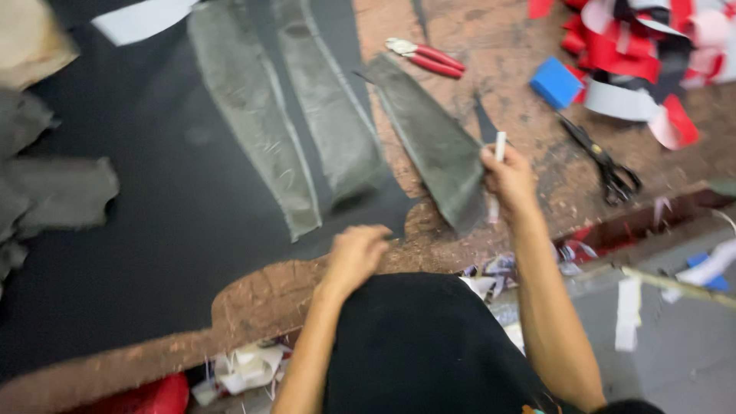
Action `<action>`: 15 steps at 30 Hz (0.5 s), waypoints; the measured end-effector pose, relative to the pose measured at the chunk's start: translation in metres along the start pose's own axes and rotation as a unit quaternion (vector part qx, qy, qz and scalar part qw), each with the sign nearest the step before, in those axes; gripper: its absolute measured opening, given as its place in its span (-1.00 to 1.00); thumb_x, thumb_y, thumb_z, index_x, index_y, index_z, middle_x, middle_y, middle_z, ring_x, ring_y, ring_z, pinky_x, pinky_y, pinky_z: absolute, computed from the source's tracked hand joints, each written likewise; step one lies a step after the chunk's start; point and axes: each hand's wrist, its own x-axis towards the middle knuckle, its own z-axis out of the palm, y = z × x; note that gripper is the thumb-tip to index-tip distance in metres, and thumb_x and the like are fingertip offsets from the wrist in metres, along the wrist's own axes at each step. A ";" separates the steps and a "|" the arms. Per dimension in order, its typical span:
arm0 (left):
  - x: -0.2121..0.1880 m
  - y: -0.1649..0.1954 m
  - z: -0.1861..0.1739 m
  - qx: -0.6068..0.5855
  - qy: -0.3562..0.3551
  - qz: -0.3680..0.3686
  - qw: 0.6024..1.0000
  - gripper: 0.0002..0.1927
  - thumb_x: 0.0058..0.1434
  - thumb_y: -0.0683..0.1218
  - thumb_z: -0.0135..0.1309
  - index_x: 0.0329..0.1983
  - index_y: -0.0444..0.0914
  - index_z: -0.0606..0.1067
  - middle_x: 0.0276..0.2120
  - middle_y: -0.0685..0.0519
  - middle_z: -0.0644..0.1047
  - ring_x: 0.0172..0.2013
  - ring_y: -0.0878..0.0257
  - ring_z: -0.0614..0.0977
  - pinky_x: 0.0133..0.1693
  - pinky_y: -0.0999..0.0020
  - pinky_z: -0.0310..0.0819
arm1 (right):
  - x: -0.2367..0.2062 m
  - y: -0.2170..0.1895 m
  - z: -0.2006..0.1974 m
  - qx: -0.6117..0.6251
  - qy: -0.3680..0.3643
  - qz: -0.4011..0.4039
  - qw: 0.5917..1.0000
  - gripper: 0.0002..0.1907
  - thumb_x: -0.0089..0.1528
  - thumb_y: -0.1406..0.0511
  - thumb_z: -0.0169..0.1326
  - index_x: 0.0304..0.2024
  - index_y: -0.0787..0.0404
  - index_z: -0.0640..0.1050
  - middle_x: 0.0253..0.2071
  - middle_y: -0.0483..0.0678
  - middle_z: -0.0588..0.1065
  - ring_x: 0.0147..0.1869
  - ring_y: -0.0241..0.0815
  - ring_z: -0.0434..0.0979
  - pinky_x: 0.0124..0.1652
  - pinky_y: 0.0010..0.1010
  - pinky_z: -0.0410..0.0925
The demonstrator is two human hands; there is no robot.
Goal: The person cuts dark fabric sheets into curved pieces using scissors, following the outline of gray template pieces laid on the fabric. They hold each template steady with one hand, cut around it with the other, mark pieces with chalk, and move finished cut pieces and scraps aside on the worktable.
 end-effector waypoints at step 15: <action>-0.008 0.073 -0.065 -0.273 0.126 -0.071 0.951 -0.62 0.32 0.03 0.14 0.04 -0.34 0.52 -0.23 -0.19 0.63 -0.20 -0.09 0.66 -0.13 0.11 0.52 | -0.063 -0.088 0.124 -0.188 -0.257 -0.094 0.943 -0.73 0.30 0.36 0.16 0.04 0.33 0.61 -0.49 -0.18 0.34 -0.52 -0.42 0.17 -0.52 -0.54 0.02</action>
